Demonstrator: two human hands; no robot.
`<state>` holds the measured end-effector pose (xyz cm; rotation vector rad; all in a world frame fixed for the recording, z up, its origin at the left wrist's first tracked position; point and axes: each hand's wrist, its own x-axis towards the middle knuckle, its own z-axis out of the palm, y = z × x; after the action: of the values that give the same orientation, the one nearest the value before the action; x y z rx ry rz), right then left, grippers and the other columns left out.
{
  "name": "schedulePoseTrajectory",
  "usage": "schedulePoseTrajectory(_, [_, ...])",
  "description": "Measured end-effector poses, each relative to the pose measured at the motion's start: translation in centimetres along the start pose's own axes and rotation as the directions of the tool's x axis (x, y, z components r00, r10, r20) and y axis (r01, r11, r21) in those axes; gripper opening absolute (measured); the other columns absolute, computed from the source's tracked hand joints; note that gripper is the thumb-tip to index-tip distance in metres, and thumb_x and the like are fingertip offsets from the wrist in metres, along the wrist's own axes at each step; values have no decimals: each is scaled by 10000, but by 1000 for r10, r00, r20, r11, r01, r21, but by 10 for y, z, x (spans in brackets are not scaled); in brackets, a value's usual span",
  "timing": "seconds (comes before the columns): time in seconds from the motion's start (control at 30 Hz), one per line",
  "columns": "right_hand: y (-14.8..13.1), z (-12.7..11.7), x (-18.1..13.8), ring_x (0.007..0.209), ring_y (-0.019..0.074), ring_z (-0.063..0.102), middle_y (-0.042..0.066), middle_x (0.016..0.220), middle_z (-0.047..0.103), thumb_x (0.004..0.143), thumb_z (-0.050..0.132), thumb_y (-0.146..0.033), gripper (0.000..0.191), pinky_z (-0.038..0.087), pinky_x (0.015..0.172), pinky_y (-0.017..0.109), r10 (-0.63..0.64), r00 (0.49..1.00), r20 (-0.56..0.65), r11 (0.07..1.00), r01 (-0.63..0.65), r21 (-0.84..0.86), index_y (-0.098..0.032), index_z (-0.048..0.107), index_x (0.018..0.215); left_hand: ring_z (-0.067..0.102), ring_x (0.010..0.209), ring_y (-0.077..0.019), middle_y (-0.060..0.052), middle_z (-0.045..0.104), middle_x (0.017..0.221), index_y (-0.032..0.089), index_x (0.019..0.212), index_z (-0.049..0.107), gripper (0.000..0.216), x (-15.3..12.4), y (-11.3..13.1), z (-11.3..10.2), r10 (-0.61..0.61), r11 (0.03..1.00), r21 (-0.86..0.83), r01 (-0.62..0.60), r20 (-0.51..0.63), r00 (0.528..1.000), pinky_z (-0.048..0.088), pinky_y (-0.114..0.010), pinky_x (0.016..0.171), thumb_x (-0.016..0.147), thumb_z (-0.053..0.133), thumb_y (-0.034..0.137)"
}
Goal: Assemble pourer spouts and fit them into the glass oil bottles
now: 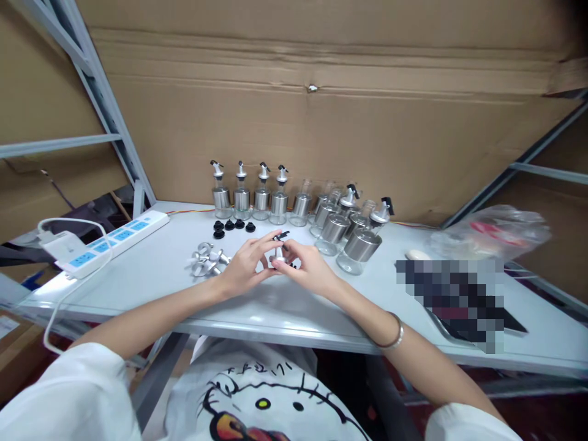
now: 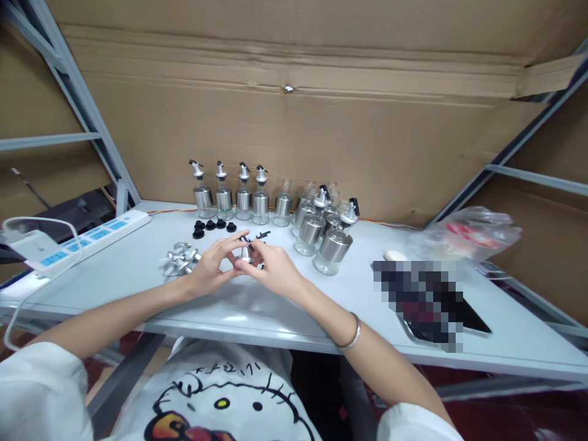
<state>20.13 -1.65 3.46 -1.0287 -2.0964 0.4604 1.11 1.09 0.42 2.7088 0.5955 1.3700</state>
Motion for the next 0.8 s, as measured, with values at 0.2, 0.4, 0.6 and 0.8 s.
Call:
schedulePoseTrajectory(0.2, [-2,2,2,572,110,545,-30,664,538,813,589,-407,252,469,554,242,79,997,-21,986,-75,152,-201,451,767,564,592,-73,-116,545,1364,260,1297,427,445,8,3,-7,-58,998,17,58,23,998,525,-363,846,896,597,348])
schedulePoseTrajectory(0.4, [11,2,5,659,136,617,-7,772,570,846,577,-403,229,520,624,279,88,934,-347,944,33,327,-209,461,883,638,1030,-204,-191,320,1504,273,1441,168,676,41,-10,-3,-25,911,-402,92,169,985,505,-427,929,886,551,312])
schedulePoseTrajectory(0.6, [19,0,5,726,138,615,4,894,546,879,575,-382,253,533,682,306,40,824,-565,917,195,349,-246,435,1041,586,1133,-221,-196,401,1416,204,1372,250,579,114,-34,46,-374,753,-521,403,166,912,501,-420,940,850,500,199])
schedulePoseTrajectory(0.8, [17,1,6,780,150,590,25,924,540,867,598,-324,258,552,723,316,-46,808,-587,938,238,254,-251,474,1081,505,1270,-258,-255,439,1402,91,1373,306,577,182,-53,101,-524,720,-375,584,257,812,390,-410,1075,843,532,85])
